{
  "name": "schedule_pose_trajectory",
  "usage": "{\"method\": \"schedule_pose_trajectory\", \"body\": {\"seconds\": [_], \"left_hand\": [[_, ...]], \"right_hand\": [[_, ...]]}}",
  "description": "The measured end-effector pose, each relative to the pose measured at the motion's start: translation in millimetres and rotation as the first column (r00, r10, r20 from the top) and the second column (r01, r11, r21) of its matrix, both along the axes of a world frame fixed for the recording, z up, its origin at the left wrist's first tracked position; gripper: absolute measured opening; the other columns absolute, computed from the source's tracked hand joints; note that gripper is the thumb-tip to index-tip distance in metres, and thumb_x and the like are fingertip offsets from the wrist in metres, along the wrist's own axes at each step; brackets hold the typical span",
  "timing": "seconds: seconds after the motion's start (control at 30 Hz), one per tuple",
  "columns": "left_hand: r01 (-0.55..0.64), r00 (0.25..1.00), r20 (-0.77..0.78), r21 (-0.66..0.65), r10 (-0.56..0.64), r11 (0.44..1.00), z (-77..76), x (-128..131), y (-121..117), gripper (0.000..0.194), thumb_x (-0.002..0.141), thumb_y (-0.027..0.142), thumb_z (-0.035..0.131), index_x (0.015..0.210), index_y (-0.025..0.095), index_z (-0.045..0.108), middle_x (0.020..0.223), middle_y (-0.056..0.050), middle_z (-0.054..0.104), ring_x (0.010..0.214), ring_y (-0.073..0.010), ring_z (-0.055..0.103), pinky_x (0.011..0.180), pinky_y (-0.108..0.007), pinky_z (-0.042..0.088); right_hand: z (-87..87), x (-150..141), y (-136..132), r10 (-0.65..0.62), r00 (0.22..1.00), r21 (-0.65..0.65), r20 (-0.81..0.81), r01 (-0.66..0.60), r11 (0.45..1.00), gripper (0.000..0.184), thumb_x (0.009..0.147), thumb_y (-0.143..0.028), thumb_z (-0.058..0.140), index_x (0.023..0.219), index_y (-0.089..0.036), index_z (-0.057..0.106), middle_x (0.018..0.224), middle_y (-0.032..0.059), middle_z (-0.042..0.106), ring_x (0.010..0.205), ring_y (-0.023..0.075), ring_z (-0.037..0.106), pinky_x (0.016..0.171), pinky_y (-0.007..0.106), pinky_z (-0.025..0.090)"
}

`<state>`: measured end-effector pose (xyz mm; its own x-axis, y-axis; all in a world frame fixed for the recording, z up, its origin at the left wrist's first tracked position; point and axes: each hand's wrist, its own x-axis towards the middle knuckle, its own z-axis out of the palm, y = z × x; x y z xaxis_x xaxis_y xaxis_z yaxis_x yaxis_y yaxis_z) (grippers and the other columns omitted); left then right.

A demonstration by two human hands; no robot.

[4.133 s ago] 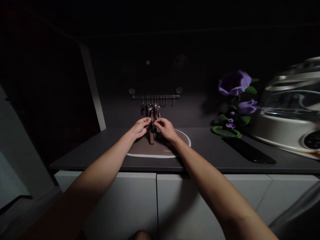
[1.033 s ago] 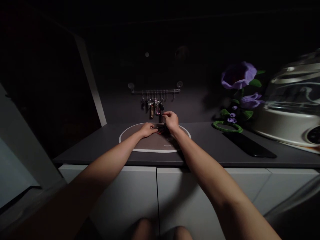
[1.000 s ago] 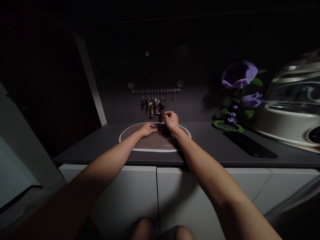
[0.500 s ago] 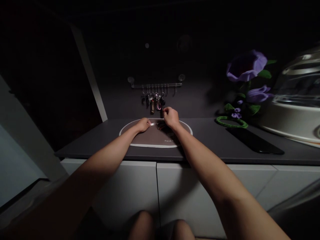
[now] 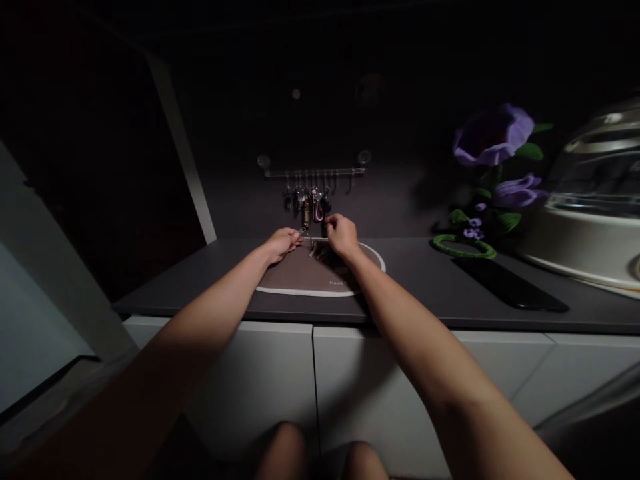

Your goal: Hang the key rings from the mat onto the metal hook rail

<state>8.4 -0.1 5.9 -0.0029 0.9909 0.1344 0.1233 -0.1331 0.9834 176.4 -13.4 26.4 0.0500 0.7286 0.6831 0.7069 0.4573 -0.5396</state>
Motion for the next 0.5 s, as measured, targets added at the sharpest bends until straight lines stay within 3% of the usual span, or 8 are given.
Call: {"method": "schedule_pose_trajectory", "body": {"seconds": [0.2,0.33,0.5], "left_hand": [[0.273,0.891,0.386,-0.038,-0.238,0.961,8.4,-1,-8,0.012,0.080,0.011,0.048,0.074,0.016,0.039,0.090,-0.010,0.063,0.083,-0.0145,0.062,0.089,-0.037,0.041],[0.326,0.783,0.569,-0.030,-0.252,0.945,13.9,-1,-13,0.009,0.085,0.015,0.043,0.080,0.017,0.036,0.105,-0.017,0.061,0.101,-0.0230,0.059,0.093,-0.049,0.038],[0.356,0.692,0.653,0.060,-0.307,0.932,18.0,-5,-15,0.008,0.087,0.013,0.038,0.080,0.017,0.035,0.115,-0.021,0.056,0.109,-0.0261,0.056,0.094,-0.050,0.041]], "right_hand": [[0.5,-1,-1,0.021,1.000,0.017,0.014,-0.021,1.000,0.021,0.075,-0.012,0.048,0.088,-0.015,0.066,0.090,0.0082,0.067,0.083,0.0170,0.060,0.081,0.030,0.043],[1.1,-4,-4,0.045,0.999,-0.011,0.030,-0.045,0.999,0.022,0.076,-0.012,0.048,0.090,-0.014,0.065,0.090,0.0079,0.067,0.083,0.0163,0.060,0.080,0.029,0.044],[0.0,-7,-8,0.130,0.991,-0.011,0.024,-0.130,0.991,0.022,0.076,-0.015,0.052,0.095,-0.014,0.063,0.091,0.0071,0.067,0.082,0.0152,0.060,0.079,0.029,0.045]]}}
